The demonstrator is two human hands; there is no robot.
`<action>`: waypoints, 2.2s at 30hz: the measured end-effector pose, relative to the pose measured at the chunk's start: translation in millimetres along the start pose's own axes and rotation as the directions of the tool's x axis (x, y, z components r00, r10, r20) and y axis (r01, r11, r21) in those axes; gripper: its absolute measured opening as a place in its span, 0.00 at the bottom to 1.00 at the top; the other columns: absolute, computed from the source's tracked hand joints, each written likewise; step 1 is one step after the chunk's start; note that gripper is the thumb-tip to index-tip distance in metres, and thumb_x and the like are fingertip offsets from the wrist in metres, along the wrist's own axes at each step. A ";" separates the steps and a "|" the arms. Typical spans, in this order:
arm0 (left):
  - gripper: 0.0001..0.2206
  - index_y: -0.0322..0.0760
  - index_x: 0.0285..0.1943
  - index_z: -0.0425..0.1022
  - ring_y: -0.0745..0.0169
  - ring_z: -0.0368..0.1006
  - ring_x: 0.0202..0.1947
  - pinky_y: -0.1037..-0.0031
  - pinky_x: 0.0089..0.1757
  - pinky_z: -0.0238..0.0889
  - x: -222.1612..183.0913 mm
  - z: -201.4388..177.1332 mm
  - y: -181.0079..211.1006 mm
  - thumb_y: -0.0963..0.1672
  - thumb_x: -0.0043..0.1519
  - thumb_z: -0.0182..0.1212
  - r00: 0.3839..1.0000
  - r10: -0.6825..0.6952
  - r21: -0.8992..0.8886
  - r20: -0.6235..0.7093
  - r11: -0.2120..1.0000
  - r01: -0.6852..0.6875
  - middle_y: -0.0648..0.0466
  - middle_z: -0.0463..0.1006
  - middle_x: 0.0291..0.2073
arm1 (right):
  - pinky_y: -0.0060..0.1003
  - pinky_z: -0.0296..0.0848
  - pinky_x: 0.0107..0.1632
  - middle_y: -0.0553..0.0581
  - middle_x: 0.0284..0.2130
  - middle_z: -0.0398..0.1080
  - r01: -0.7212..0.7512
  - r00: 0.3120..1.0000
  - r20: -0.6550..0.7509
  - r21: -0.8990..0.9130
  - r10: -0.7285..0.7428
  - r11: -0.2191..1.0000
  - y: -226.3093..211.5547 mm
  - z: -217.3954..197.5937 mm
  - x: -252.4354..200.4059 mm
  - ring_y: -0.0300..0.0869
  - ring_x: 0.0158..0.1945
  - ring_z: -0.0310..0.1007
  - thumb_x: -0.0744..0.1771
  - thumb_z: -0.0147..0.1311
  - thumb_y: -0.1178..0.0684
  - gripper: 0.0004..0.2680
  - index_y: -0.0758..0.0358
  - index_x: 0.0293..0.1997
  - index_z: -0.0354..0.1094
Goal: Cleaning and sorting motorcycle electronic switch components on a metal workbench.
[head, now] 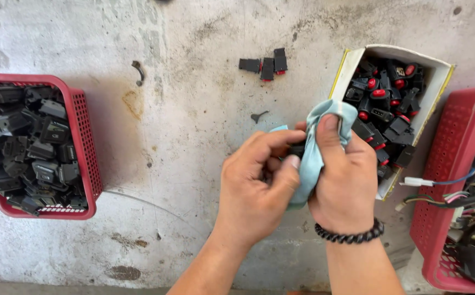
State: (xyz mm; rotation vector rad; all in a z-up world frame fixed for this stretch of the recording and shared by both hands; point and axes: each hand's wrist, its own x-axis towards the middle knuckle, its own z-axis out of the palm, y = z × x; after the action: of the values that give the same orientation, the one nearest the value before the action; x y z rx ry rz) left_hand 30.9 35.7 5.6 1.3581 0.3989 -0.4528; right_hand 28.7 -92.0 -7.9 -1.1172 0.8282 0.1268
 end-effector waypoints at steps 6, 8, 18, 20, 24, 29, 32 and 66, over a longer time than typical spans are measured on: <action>0.16 0.28 0.65 0.76 0.76 0.64 0.30 0.81 0.34 0.61 -0.5 -3.7 -13.1 0.38 0.69 0.51 0.995 -0.096 -0.317 -0.023 0.945 0.084 0.60 0.73 0.32 | 0.34 0.79 0.45 0.55 0.37 0.74 -0.060 0.994 0.101 0.090 0.051 0.994 -5.1 -10.0 -5.8 0.40 0.40 0.77 0.69 0.56 0.58 0.07 0.68 0.50 0.70; 0.17 0.29 0.66 0.75 0.76 0.64 0.29 0.81 0.34 0.61 -8.4 -1.3 -4.2 0.39 0.70 0.52 0.992 -0.123 -0.273 0.008 0.954 0.121 0.60 0.73 0.31 | 0.34 0.77 0.40 0.55 0.36 0.74 -0.051 0.984 0.171 0.053 0.042 0.997 -1.9 -12.7 -10.1 0.40 0.36 0.75 0.69 0.59 0.60 0.07 0.69 0.51 0.70; 0.18 0.28 0.66 0.75 0.74 0.63 0.24 0.82 0.28 0.52 -20.0 -19.2 -14.9 0.44 0.71 0.54 0.969 -0.243 -0.450 0.050 0.860 0.239 0.60 0.71 0.24 | 0.36 0.75 0.32 0.57 0.32 0.76 -0.288 0.931 0.260 0.096 0.255 0.953 -4.8 -4.7 -15.4 0.42 0.30 0.75 0.71 0.53 0.54 0.08 0.71 0.48 0.72; 0.17 0.28 0.65 0.75 0.74 0.63 0.24 0.82 0.28 0.53 -22.1 -17.1 -16.6 0.44 0.71 0.53 0.965 -0.259 -0.474 0.042 0.845 0.247 0.60 0.71 0.24 | 0.37 0.76 0.32 0.58 0.32 0.76 -0.262 0.934 0.289 0.153 0.211 0.953 -7.3 -3.1 -23.2 0.44 0.28 0.76 0.72 0.53 0.53 0.09 0.71 0.47 0.71; 0.16 0.29 0.63 0.73 0.73 0.65 0.25 0.81 0.30 0.58 -13.2 -10.5 -10.6 0.43 0.69 0.53 0.950 -0.311 -0.562 0.003 0.785 0.259 0.57 0.75 0.29 | 0.38 0.78 0.38 0.59 0.34 0.77 -0.105 0.994 0.045 0.114 0.100 0.988 -15.9 -0.6 -35.6 0.44 0.35 0.78 0.71 0.50 0.53 0.08 0.68 0.48 0.70; 0.12 0.34 0.56 0.70 0.73 0.68 0.25 0.81 0.28 0.60 -7.6 -12.5 -4.7 0.40 0.64 0.59 0.946 -0.322 -0.591 -0.017 0.767 0.251 0.53 0.80 0.35 | 0.40 0.78 0.50 0.57 0.43 0.74 0.095 0.991 0.081 0.126 -0.106 0.987 -20.5 -9.0 -44.4 0.43 0.45 0.77 0.71 0.56 0.60 0.06 0.70 0.53 0.68; 0.12 0.34 0.52 0.71 0.73 0.70 0.25 0.82 0.26 0.60 -9.9 -15.9 -10.0 0.39 0.61 0.65 0.960 -0.278 -0.529 0.020 0.812 0.246 0.53 0.80 0.34 | 0.40 0.78 0.47 0.57 0.42 0.75 0.001 0.985 0.170 0.031 -0.006 1.000 -24.1 -6.8 -38.8 0.42 0.43 0.76 0.67 0.59 0.62 0.11 0.68 0.55 0.69; 0.08 0.33 0.44 0.77 0.61 0.81 0.35 0.73 0.37 0.73 2.7 75.9 -5.8 0.44 0.69 0.58 0.990 0.037 0.280 0.140 0.957 -0.075 0.50 0.85 0.35 | 0.38 0.75 0.46 0.58 0.39 0.76 0.009 0.978 -0.207 0.155 0.023 0.988 -37.0 -77.6 -4.1 0.43 0.39 0.75 0.71 0.55 0.49 0.10 0.67 0.48 0.71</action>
State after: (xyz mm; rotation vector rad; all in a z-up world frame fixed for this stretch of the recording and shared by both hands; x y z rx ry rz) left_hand 31.1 -40.2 12.2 1.6031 0.1885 -0.5664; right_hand 3.0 -172.5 8.3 -0.9912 1.0115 -0.0494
